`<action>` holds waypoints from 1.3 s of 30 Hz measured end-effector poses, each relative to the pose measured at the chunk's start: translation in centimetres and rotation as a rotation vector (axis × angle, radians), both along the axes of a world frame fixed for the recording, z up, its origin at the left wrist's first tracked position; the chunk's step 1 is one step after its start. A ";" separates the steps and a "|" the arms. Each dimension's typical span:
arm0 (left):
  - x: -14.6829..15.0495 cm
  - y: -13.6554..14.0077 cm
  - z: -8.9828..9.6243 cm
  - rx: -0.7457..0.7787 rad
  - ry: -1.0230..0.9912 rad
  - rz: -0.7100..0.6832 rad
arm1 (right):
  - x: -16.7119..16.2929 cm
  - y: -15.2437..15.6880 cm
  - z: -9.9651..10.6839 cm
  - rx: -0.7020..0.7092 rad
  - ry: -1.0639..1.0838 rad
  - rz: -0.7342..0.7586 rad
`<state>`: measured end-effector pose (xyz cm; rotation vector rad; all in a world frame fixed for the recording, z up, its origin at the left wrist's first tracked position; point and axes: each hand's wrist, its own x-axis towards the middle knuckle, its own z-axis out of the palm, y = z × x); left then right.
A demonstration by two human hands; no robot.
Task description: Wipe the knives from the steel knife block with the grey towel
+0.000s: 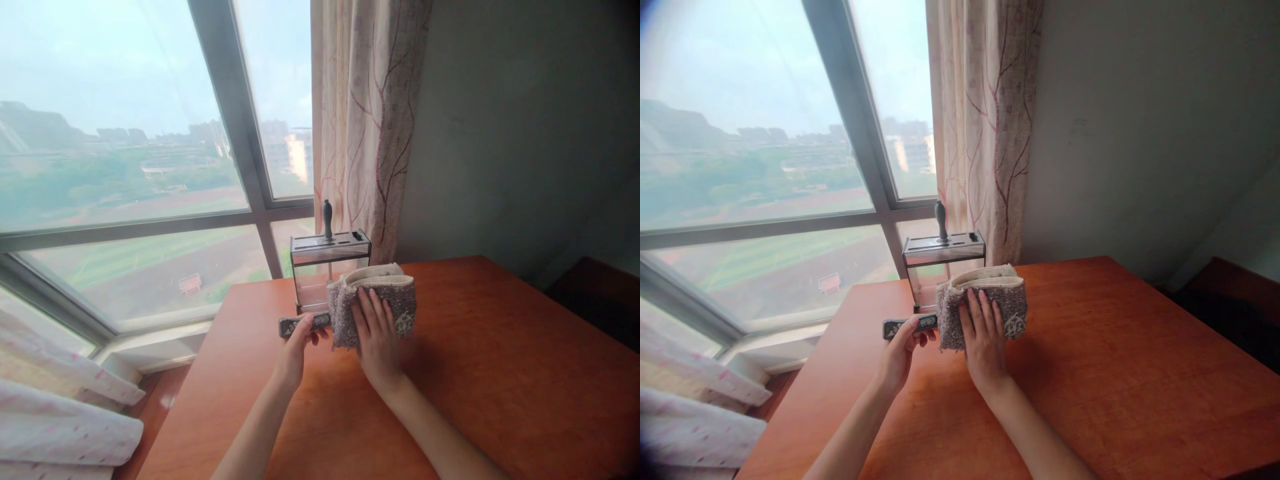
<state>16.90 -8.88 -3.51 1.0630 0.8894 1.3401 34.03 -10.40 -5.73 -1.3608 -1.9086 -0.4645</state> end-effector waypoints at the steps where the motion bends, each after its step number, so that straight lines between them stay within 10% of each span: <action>1: 0.2 -0.1 -0.3 -0.004 -0.003 0.009 | -0.4 -0.2 0.0 0.006 -0.023 0.029; 20: -0.4 -0.5 1.0 0.097 0.060 -0.133 | 6.0 2.6 0.1 0.087 0.331 -0.092; 25: -0.3 -0.3 0.7 0.047 -0.021 -0.100 | 6.8 3.6 -0.7 0.118 0.706 0.069; 39: -0.3 0.1 0.9 -0.098 -0.274 -0.039 | 7.1 2.5 0.0 -0.407 1.742 0.702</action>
